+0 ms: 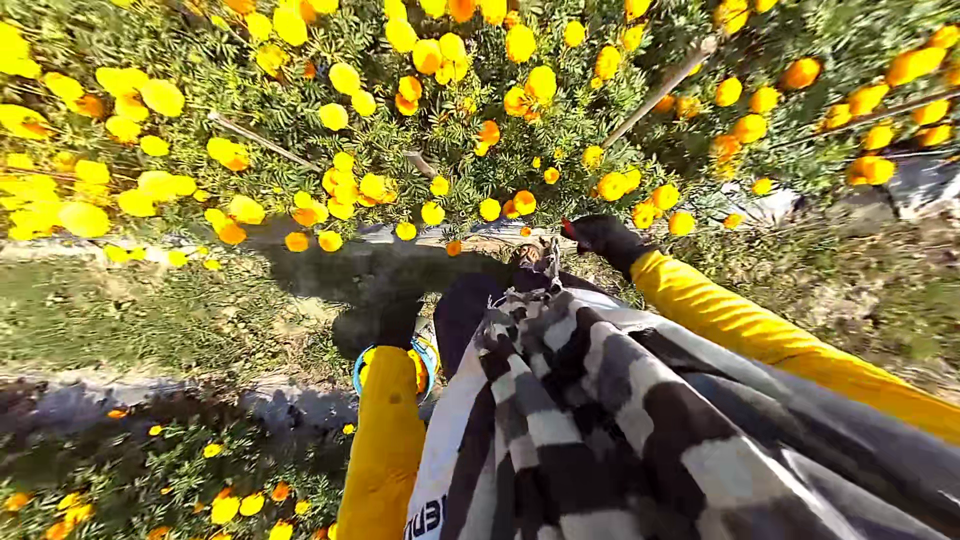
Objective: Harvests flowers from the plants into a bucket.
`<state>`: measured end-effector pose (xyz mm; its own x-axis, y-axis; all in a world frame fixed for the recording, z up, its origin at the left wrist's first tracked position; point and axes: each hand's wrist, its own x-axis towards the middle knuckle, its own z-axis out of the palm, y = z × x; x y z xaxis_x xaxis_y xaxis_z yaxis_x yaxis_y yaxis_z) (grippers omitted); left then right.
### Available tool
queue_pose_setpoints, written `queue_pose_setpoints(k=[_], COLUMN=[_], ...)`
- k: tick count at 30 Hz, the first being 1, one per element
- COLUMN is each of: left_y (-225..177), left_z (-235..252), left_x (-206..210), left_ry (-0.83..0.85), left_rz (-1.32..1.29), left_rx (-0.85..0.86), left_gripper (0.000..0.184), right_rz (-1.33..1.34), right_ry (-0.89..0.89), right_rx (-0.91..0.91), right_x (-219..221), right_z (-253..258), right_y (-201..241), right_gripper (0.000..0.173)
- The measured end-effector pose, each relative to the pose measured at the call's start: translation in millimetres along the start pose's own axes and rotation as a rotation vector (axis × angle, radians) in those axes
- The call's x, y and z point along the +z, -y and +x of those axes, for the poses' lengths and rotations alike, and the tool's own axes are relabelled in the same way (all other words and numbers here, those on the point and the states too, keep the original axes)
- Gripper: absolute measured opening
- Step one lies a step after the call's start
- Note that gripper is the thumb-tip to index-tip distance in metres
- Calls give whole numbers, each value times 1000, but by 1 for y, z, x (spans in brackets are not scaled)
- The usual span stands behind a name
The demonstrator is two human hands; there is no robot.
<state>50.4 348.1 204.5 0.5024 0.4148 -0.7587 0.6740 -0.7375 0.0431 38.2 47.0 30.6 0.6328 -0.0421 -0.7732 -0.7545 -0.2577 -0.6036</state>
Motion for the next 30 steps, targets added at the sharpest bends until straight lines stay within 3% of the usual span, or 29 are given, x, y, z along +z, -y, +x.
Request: queue_pose_setpoints(k=[2,3,4,5,7,9,11,18,22,25,27,29,30], left_y=[5,22,52,45,-9,-19,-54,-242,-344,-384,-389,-381,-376], left_z=[42,73,119,142,143,161,170,184,205,207,204,203,204], left_x=[4,14,51,53,22,39,35,-5,9,35,53,70,77], left_ry=[137,123,-187,-99,304,156,146,181,98,69,74,54,36], left_rz=[43,88,-72,-129,-120,-363,-471,-448,91,557,698,719,744], left_rx=[149,348,701,718,467,828,1007,1137,1168,1106,1039,973,955], left_gripper=[42,41,37,36,39,35,37,49,50,46,48,87,98], right_rz=[45,16,-37,-43,-25,-16,-1,236,271,288,307,339,349], right_ry=[-17,-38,-52,-69,-96,-134,-186,-367,-423,-423,-428,-432,-427], right_rx=[-53,-62,-53,-52,-32,-33,-43,-35,9,38,46,49,43], right_x=[0,0,-1,-1,-3,-7,-13,-36,-40,-41,-42,-46,-48], right_z=[10,14,17,19,19,12,10,5,3,9,16,21,22], right_y=[7,14,23,32,51,70,85,88,79,75,71,71,73], right_gripper=[31,31,34,36,40,40,38,37,36,38,37,34,34])
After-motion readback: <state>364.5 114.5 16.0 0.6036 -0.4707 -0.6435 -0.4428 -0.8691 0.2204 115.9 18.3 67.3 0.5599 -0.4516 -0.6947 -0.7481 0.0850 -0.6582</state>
